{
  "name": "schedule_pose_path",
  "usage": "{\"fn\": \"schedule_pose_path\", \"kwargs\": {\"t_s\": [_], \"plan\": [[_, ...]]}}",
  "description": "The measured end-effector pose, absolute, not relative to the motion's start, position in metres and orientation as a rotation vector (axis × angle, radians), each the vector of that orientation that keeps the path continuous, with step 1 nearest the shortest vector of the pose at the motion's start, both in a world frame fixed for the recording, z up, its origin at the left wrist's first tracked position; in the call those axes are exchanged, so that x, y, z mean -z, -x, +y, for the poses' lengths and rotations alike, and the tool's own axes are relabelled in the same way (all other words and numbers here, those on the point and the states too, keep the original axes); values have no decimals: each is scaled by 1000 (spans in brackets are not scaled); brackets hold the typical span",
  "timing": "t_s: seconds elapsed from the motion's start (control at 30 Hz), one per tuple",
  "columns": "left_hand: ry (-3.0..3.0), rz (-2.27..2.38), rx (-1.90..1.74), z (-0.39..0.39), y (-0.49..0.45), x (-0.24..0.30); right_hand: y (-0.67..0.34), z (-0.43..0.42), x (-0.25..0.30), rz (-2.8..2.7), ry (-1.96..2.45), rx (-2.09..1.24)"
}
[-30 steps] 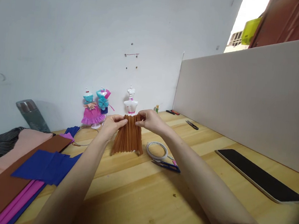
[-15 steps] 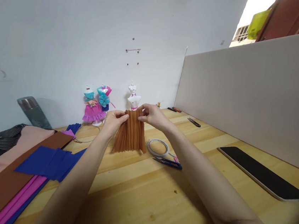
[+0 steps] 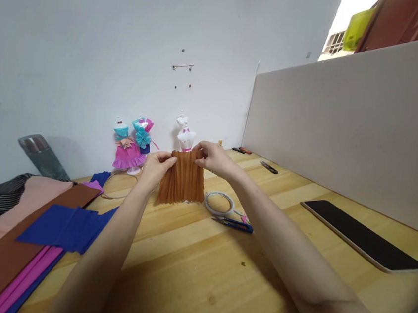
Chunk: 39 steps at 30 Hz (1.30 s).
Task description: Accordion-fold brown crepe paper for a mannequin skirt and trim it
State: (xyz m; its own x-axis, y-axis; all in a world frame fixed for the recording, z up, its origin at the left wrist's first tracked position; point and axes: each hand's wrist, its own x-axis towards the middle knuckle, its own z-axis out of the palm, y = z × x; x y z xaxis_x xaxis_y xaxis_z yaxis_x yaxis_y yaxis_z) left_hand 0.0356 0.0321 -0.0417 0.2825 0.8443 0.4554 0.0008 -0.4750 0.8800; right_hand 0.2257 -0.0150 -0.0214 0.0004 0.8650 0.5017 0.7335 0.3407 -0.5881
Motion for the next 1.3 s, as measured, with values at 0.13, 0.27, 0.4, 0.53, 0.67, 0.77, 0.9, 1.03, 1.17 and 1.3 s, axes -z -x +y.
{"fn": "schedule_pose_path", "kwargs": {"t_s": [0.13,0.27,0.4,0.53,0.67,0.77,0.9,1.03,1.17,1.3], "plan": [[-1761,783,-1314,33,-37,42,-225,-16,22,-1777,1451,-168],[-1778,784,-1320,31,-38,42,-226,-15,23,-1806,1470,-166],[-1765,782,-1309,31,-37,41,-225,-18,20,-1833,1501,-137],[-1717,767,-1252,30,-34,39,-224,-25,13,-1815,1574,-145],[-1667,743,-1147,25,-31,36,-222,-35,6,-1800,1572,-244],[-1649,725,-1049,16,-29,30,-219,-44,2,-1825,1435,-432],[-1591,700,-940,5,-27,22,-213,-52,-2,-1801,1194,-754],[-1515,697,-911,0,-29,19,-208,-52,-2,-1770,1119,-870],[-1496,717,-887,0,-30,22,-206,-48,2,-1700,1109,-911],[-1513,732,-874,2,-30,23,-205,-44,5,-1671,1115,-925]]}}
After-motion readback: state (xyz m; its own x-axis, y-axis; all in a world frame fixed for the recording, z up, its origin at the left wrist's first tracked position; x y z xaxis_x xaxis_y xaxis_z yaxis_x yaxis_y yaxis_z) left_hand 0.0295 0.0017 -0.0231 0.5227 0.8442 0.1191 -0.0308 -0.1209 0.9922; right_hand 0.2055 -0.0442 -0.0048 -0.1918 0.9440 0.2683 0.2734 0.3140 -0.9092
